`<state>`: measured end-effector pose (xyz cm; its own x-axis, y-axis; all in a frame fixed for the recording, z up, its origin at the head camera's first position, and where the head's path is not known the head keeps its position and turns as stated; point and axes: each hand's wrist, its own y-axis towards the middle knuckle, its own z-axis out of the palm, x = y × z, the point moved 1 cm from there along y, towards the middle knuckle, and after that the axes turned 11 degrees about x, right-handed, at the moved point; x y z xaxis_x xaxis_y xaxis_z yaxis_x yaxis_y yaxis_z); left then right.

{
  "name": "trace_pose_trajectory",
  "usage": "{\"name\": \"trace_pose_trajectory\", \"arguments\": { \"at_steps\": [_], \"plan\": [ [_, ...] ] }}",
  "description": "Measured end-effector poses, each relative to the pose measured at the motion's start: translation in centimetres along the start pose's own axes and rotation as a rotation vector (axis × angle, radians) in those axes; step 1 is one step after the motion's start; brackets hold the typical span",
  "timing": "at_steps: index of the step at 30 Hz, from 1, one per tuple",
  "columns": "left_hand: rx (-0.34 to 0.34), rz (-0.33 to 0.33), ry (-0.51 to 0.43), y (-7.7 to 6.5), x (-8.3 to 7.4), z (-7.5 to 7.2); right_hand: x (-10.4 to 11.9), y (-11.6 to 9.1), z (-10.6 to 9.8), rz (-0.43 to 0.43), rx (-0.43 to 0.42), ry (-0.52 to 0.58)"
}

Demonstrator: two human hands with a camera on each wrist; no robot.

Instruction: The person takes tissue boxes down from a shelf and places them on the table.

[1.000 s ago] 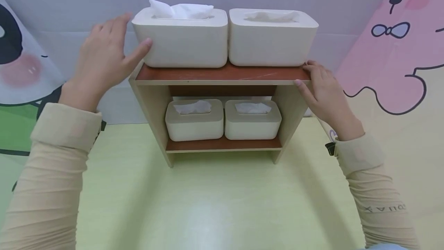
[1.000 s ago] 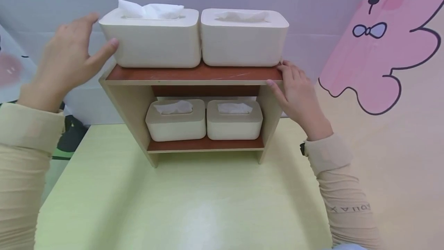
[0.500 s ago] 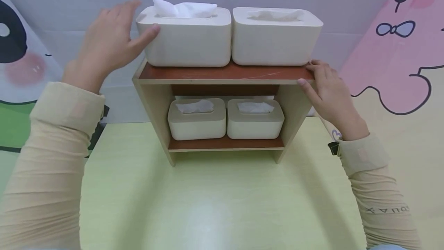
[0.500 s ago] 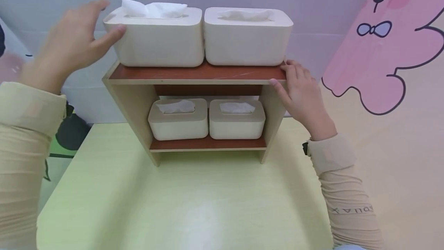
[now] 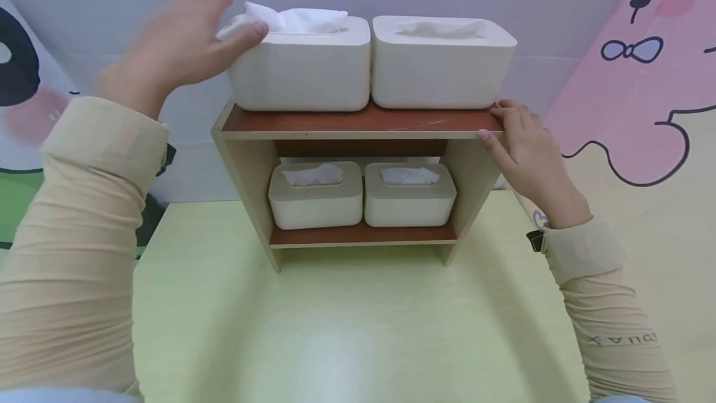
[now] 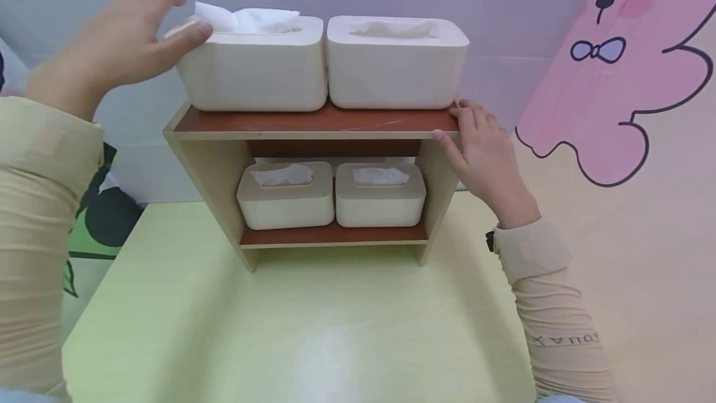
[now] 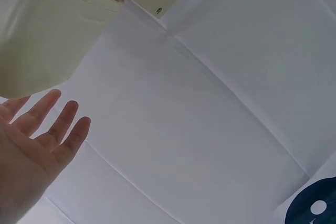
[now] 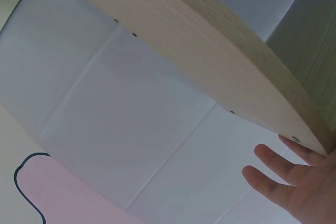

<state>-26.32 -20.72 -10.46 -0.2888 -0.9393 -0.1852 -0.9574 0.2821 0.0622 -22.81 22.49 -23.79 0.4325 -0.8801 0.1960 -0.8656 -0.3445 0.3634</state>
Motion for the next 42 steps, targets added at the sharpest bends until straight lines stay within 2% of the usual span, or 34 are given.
{"name": "trace_pose_trajectory", "arguments": {
  "at_steps": [6, 11, 15, 26, 35, 42],
  "plan": [
    [0.05, 0.036, -0.089, 0.8, -0.4, 0.4, 0.1, -0.1, -0.1, -0.001, -0.004, 0.009],
    [0.076, 0.073, -0.188, 1.3, -0.2, 0.8, 0.2, -0.3, -0.1, 0.002, -0.006, 0.018],
    [0.088, 0.069, -0.225, 1.5, 0.1, 0.9, 0.3, -0.3, -0.1, 0.005, -0.002, 0.021],
    [0.131, 0.056, -0.21, 1.9, 0.3, 0.8, 0.3, -0.4, -0.4, -0.001, 0.007, 0.02],
    [0.186, 0.09, -0.237, 2.3, 0.4, 0.2, 0.4, -0.4, -0.4, -0.005, 0.005, 0.023],
    [0.208, 0.09, -0.232, 2.4, 0.4, 0.2, 0.4, -0.4, -0.4, 0.0, 0.018, 0.026]
  ]
}}
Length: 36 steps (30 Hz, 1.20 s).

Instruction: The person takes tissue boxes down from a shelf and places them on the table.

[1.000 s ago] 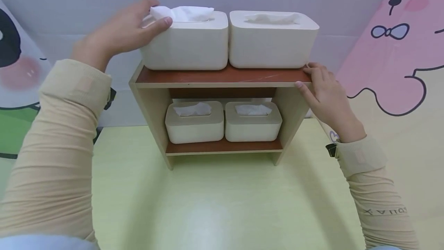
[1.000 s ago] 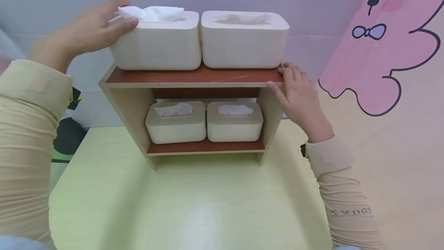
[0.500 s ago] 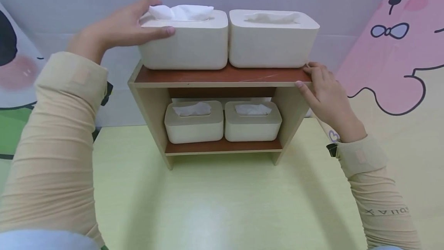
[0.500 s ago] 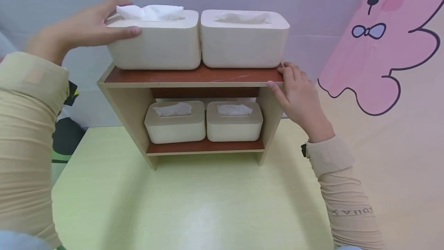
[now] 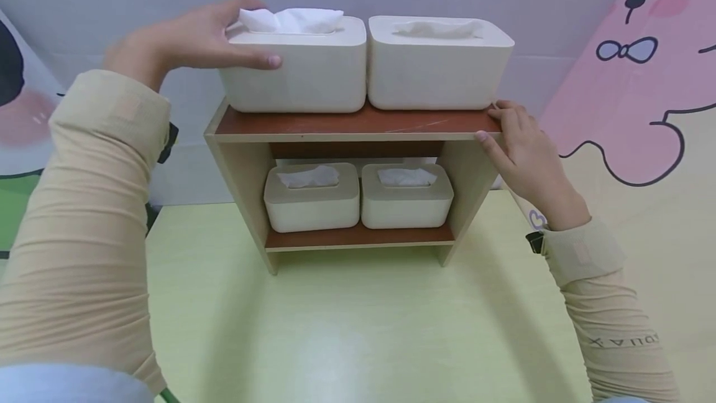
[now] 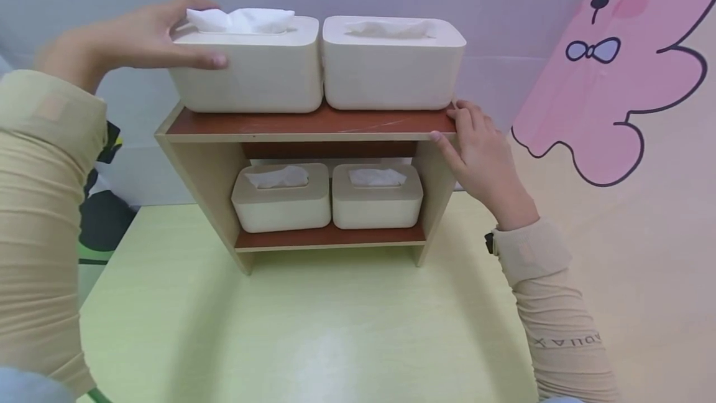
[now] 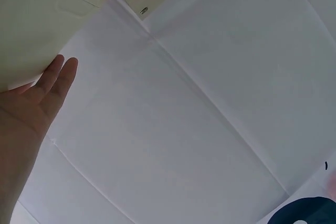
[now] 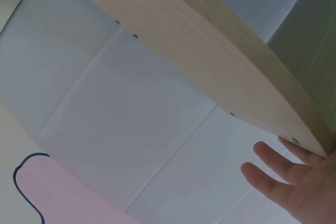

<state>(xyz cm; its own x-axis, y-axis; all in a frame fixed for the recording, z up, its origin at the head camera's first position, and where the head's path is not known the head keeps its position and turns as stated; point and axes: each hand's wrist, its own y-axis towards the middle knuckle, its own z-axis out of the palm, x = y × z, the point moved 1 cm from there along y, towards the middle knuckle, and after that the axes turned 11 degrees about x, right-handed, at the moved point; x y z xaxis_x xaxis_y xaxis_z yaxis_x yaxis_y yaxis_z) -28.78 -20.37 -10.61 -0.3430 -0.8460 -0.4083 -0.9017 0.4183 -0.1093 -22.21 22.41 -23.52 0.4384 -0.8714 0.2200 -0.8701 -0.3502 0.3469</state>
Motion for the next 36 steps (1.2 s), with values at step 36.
{"name": "trace_pose_trajectory", "arguments": {
  "at_steps": [36],
  "plan": [
    [-0.05, -0.009, 0.005, -0.4, -0.37, 0.06, 0.17, -0.16, -0.11, 0.004, -0.004, 0.027]
  ]
}}
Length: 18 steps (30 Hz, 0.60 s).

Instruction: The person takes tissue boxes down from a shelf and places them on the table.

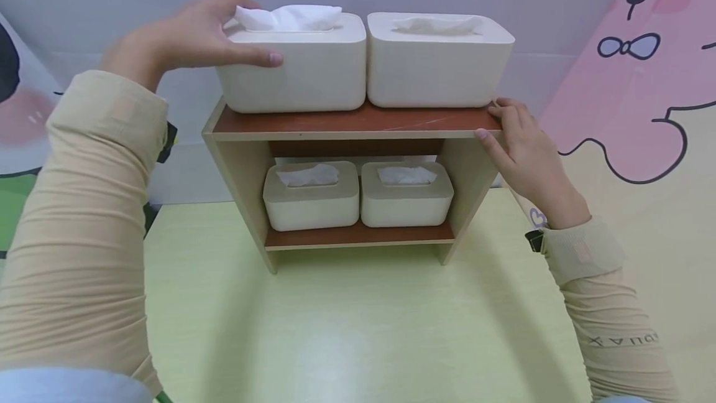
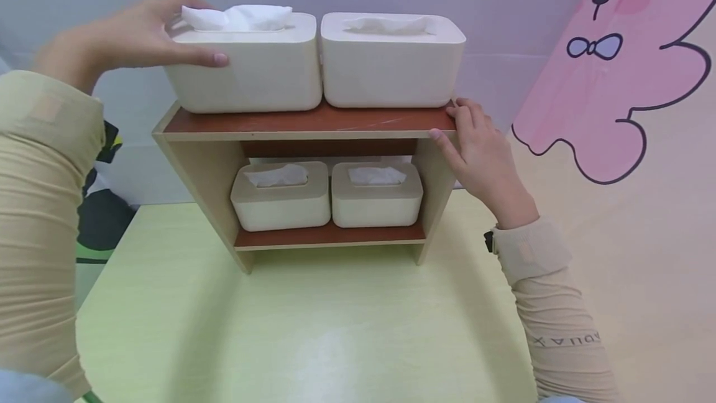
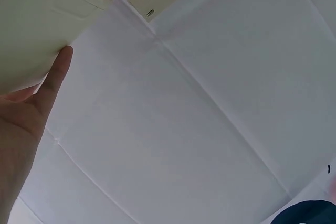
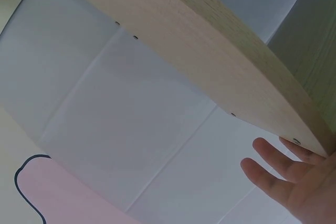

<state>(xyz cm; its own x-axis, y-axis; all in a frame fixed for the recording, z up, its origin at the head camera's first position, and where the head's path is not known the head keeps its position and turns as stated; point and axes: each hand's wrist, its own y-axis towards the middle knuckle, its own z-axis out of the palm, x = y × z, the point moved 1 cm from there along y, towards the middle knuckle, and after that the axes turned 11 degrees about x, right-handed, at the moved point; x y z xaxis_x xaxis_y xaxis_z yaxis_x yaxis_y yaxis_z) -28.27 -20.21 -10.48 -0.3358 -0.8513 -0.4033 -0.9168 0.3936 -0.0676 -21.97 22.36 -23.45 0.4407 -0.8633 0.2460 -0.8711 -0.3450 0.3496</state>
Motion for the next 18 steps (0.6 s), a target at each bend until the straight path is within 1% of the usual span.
{"name": "trace_pose_trajectory", "arguments": {
  "at_steps": [8, 18],
  "plan": [
    [-0.034, -0.017, 0.036, -0.12, -0.04, 0.0, -0.02, 0.12, 0.09, -0.005, -0.004, 0.001],
    [-0.047, -0.033, 0.079, -0.15, 0.0, 0.06, -0.02, 0.09, 0.05, 0.001, 0.009, -0.002]
  ]
}}
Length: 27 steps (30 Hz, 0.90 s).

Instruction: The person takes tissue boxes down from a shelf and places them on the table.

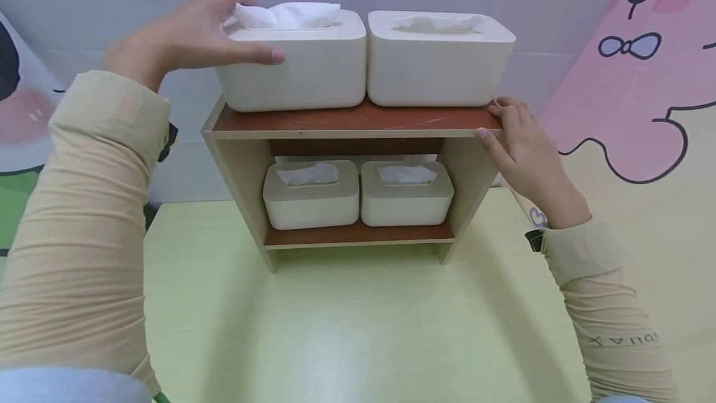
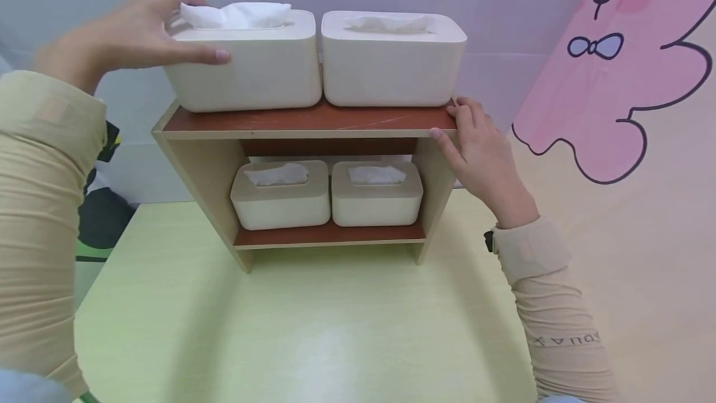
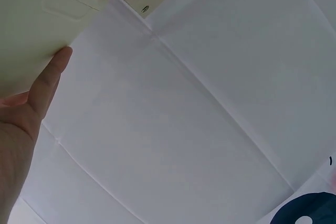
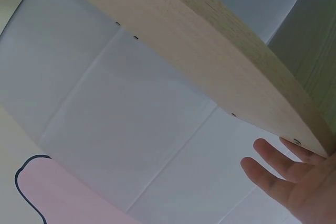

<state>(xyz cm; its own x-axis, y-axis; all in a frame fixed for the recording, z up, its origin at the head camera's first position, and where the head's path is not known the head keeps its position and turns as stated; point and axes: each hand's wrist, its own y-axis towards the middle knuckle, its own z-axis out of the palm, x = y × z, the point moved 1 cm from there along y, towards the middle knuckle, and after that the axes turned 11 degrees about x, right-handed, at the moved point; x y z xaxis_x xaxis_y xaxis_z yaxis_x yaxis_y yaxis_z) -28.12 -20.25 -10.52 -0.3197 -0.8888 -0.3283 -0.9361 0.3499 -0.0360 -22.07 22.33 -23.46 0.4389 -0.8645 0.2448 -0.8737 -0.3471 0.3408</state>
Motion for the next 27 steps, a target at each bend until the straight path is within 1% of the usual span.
{"name": "trace_pose_trajectory", "arguments": {
  "at_steps": [15, 19, 24, 27],
  "plan": [
    [-0.058, 0.001, 0.007, -0.8, 0.3, -0.2, 0.0, 0.1, -0.1, -0.01, 0.013, -0.01],
    [-0.07, 0.002, 0.016, -1.2, 0.2, -0.2, 0.1, 0.0, -0.2, -0.006, 0.007, -0.048],
    [-0.085, 0.014, 0.032, -1.7, 0.2, -0.4, 0.1, -0.2, -0.2, 0.004, -0.004, -0.123],
    [-0.09, 0.016, 0.037, -1.9, 0.2, -0.6, 0.0, -0.2, -0.1, -0.007, -0.037, -0.167]
  ]
}}
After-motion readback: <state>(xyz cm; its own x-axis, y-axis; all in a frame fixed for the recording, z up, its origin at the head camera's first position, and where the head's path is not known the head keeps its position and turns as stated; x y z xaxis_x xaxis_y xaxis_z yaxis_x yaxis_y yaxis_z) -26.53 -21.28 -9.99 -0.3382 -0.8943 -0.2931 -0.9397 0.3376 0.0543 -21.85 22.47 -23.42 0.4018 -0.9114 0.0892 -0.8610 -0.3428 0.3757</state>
